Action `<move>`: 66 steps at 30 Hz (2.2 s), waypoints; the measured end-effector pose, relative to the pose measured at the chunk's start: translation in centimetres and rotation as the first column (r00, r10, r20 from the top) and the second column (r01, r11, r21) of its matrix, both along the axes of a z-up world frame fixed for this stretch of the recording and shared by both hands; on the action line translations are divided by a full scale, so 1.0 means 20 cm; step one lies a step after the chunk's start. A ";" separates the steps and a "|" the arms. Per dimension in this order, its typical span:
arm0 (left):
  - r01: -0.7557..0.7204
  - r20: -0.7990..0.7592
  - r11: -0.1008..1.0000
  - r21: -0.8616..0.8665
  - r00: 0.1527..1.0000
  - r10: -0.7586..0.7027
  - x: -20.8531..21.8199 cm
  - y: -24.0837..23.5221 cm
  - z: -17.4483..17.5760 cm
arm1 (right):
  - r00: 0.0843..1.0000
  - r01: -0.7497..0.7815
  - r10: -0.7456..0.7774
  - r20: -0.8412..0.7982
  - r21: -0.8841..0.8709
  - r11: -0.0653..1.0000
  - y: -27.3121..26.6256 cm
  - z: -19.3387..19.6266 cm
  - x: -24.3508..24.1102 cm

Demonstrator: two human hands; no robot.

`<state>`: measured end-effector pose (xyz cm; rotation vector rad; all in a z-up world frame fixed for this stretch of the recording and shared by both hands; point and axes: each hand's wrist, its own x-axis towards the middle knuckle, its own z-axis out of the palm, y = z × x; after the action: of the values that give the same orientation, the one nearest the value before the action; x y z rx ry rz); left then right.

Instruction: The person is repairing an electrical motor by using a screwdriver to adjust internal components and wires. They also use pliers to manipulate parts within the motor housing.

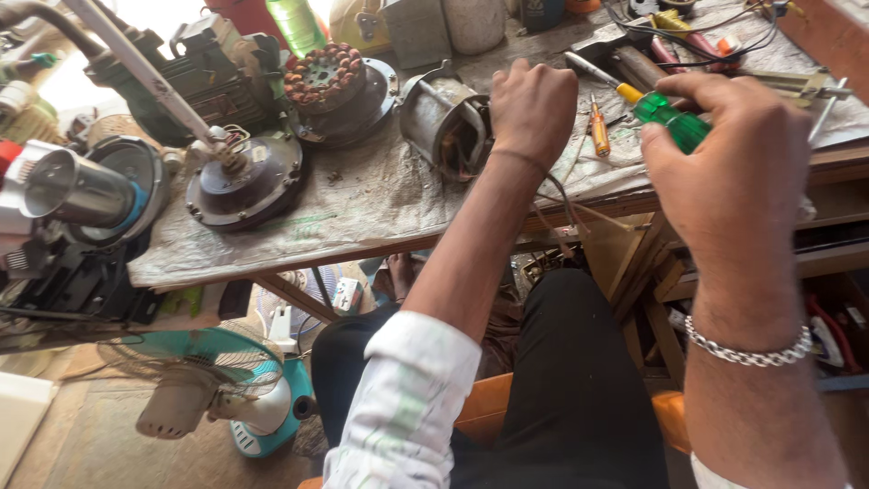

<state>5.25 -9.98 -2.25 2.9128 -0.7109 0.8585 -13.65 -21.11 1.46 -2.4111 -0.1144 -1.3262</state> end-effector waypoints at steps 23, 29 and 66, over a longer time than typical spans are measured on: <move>-0.064 -0.391 0.998 -0.001 0.919 0.058 0.04 0.49 0.34 | 0.988 -0.134 0.143 -0.050 0.149 0.980 0.08 0.05 0.00; -0.133 -0.603 0.963 -0.236 0.797 -0.038 -0.09 0.61 0.33 | 0.969 -0.135 0.174 -0.176 0.216 0.967 0.12 0.04 -0.03; -0.077 -0.245 0.676 -0.733 0.957 -0.157 -0.11 0.68 0.17 | 0.910 -0.248 0.281 -0.306 0.144 0.958 0.28 0.04 -0.09</move>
<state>3.08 3.53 1.22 2.1873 -0.2861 0.5111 -15.51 -15.50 2.29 -2.3867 -0.2661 -0.7858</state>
